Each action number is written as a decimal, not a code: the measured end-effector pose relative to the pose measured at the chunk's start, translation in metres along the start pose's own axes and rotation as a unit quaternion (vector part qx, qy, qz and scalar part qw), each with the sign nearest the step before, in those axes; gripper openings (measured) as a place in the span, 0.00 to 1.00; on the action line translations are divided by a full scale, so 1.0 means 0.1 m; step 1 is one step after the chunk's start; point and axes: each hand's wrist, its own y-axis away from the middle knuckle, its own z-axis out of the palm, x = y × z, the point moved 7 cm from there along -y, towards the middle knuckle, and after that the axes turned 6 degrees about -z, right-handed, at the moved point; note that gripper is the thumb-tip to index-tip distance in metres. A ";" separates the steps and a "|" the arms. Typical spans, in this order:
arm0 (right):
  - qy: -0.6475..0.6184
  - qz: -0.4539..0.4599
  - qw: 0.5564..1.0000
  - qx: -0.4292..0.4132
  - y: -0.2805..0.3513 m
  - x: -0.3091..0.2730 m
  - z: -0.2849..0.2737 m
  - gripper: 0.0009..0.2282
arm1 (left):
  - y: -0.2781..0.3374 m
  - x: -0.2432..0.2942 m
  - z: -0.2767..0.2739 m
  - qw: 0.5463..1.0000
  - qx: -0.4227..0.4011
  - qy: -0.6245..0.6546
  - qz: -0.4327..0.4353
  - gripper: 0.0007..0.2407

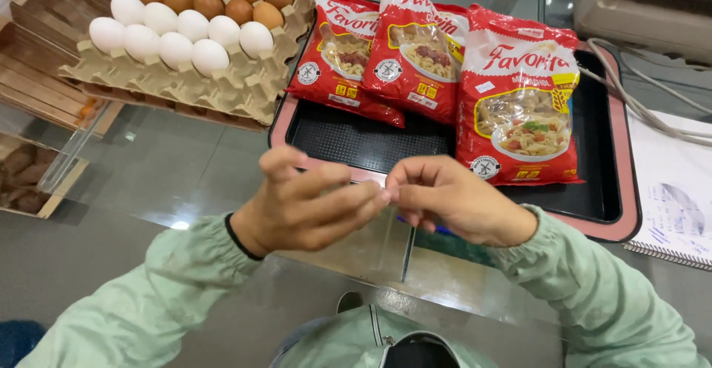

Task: Pricing and labeling bags of pasta at a grocery store counter.

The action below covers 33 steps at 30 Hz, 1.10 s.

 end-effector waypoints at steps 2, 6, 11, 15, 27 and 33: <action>0.096 -0.048 0.994 0.022 -0.05 -0.20 -0.22 0.04 | -0.08 -0.22 0.18 0.999 0.005 0.046 -0.019 0.04; 0.293 -0.058 0.949 0.104 -0.06 -0.58 -0.66 0.01 | -0.10 -1.04 0.98 0.957 -0.096 0.133 -0.240 0.20; 0.380 -0.052 0.912 0.144 0.16 -1.00 -0.91 0.03 | 0.09 -1.90 2.09 0.728 -0.231 0.193 -0.616 0.41; 0.454 -0.139 0.869 0.140 0.45 -1.37 -0.93 0.02 | 0.15 -2.01 2.64 0.592 -0.272 0.239 -0.720 0.50; 0.492 -0.167 0.832 0.192 0.85 -1.68 -1.04 0.01 | 0.06 -1.88 2.79 0.494 -0.139 0.395 -0.762 0.09; 0.502 -0.201 0.820 0.189 0.91 -1.72 -0.98 0.02 | -0.26 -2.10 2.20 0.574 0.073 0.530 -0.621 0.09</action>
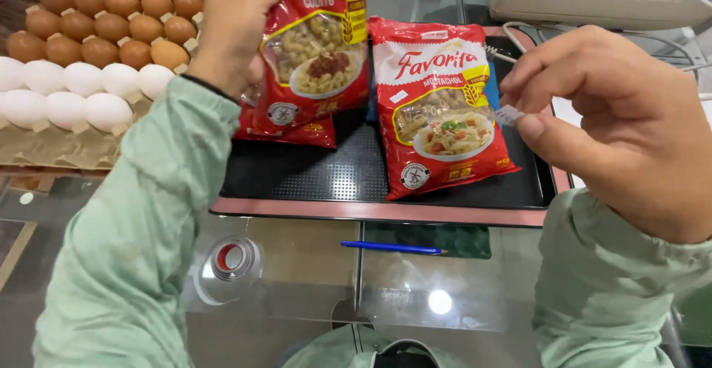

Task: Pricing and labeling bags of pasta at a grocery store counter.

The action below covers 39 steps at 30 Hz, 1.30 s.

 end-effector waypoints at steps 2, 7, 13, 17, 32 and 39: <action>0.013 -0.028 0.999 -0.007 0.01 -0.04 -0.01 0.02 | 0.19 0.33 -0.07 0.994 -0.016 0.012 0.112 0.07; 0.024 -0.078 0.988 -0.134 -0.07 -0.21 0.32 0.01 | 0.91 0.49 -0.02 0.981 -0.076 0.171 0.048 0.08; 0.030 -0.176 0.949 -0.261 -0.07 -0.19 0.70 0.02 | 1.56 -0.49 0.29 0.958 -0.003 0.235 -0.165 0.08; 0.063 -0.124 0.948 -0.286 0.02 -0.01 0.78 0.01 | 1.62 -0.57 0.45 0.943 -0.035 0.259 -0.206 0.10; 0.244 0.001 0.948 -0.206 0.01 0.25 0.87 0.04 | 1.59 -0.53 0.50 0.960 -0.039 0.232 -0.152 0.11; 0.393 0.119 0.902 -0.135 0.04 0.45 0.78 0.23 | 1.60 -0.48 0.56 0.937 -0.077 0.290 -0.178 0.09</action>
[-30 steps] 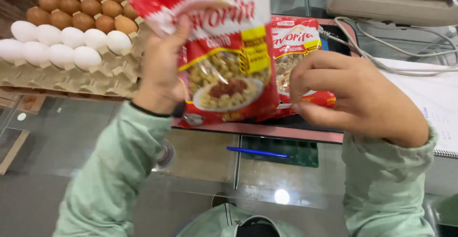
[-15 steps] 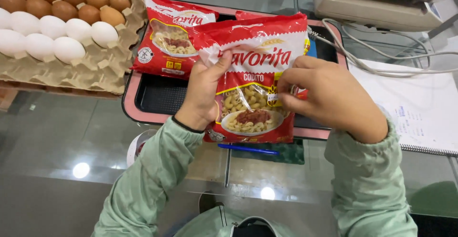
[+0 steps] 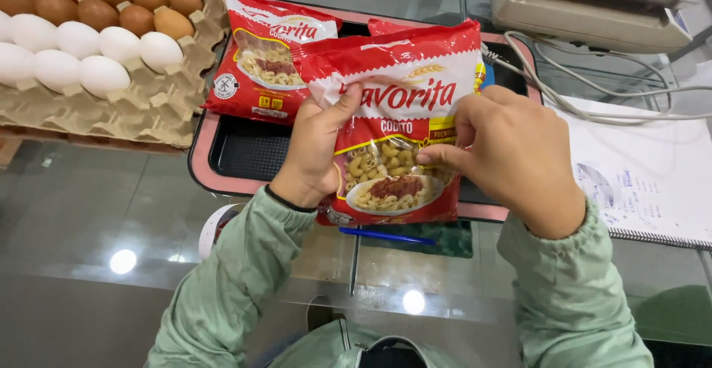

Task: Pricing and labeling bags of pasta at a grocery store counter.

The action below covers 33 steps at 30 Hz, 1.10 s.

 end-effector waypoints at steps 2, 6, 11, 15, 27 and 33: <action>0.006 0.025 1.000 -0.005 -0.02 0.05 0.02 0.24 | -0.02 -0.02 -0.04 1.000 0.012 0.003 -0.012 0.08; -0.024 0.002 1.000 -0.008 -0.10 0.15 0.00 0.26 | -0.05 -0.01 -0.10 0.999 0.031 0.008 -0.006 0.11; -0.126 -0.004 0.991 0.040 -0.06 0.18 -0.13 0.26 | -0.04 -0.02 -0.15 0.998 0.064 -0.021 -0.019 0.10; -0.126 0.031 0.991 0.028 -0.10 0.01 -0.02 0.37 | -0.03 -0.03 -0.10 0.998 0.056 -0.001 -0.018 0.09; -0.715 -0.045 0.691 -0.101 -0.25 0.63 0.11 0.45 | -0.62 -0.32 0.42 0.984 0.113 0.113 -0.081 0.04; -0.721 0.095 0.681 -0.083 -0.40 0.88 0.60 0.39 | -1.03 -0.36 0.31 0.982 0.173 -0.020 -0.077 0.06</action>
